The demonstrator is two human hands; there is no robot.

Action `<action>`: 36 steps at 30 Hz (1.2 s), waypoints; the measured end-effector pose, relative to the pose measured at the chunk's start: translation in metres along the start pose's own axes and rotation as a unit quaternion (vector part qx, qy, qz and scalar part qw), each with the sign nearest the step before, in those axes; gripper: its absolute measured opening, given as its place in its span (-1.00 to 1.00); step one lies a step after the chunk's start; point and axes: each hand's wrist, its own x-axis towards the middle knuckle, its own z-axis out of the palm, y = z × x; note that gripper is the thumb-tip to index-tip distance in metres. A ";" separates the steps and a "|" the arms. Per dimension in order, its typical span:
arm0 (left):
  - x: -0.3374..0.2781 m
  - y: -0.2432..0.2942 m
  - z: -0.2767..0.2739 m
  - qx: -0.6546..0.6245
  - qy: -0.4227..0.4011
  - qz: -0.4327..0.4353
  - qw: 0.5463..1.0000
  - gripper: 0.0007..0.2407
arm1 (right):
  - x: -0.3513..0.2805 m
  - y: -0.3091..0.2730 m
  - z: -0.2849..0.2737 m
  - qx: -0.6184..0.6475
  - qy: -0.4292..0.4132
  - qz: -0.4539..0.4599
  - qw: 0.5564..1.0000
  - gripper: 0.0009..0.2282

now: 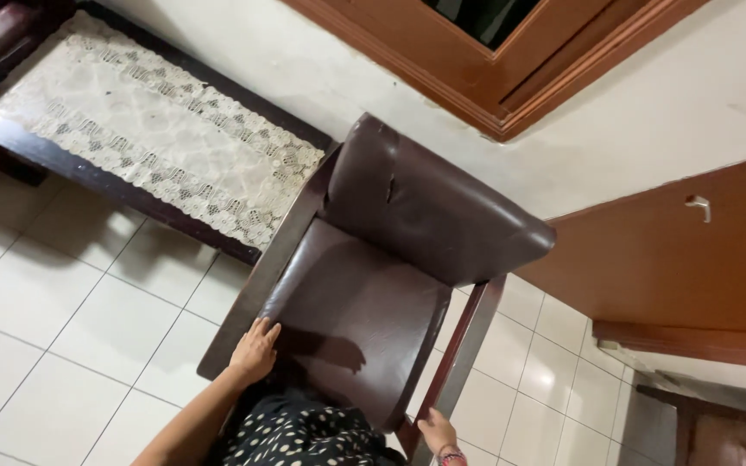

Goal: The person tidies a balcony area by sliding a table and chairs into position, then smoothing a tablecloth on the table. The person then picks up various footwear, including slides, flip-flops, and crocs, and places them on a stool, arranging them by hand.

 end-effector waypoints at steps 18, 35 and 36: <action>0.115 -0.024 -0.008 0.022 -0.040 -0.225 0.973 -0.18 | 0.107 0.008 -0.009 0.060 -0.117 -0.085 0.988 -0.38; 0.120 -0.056 0.000 -0.131 0.131 -0.282 0.942 -0.36 | 0.106 -0.548 -0.077 -0.235 0.100 -0.535 0.806 -0.20; 0.119 -0.057 0.002 -0.135 0.129 -0.286 0.940 -0.36 | 0.110 -0.570 -0.079 -0.239 0.095 -0.536 0.804 -0.20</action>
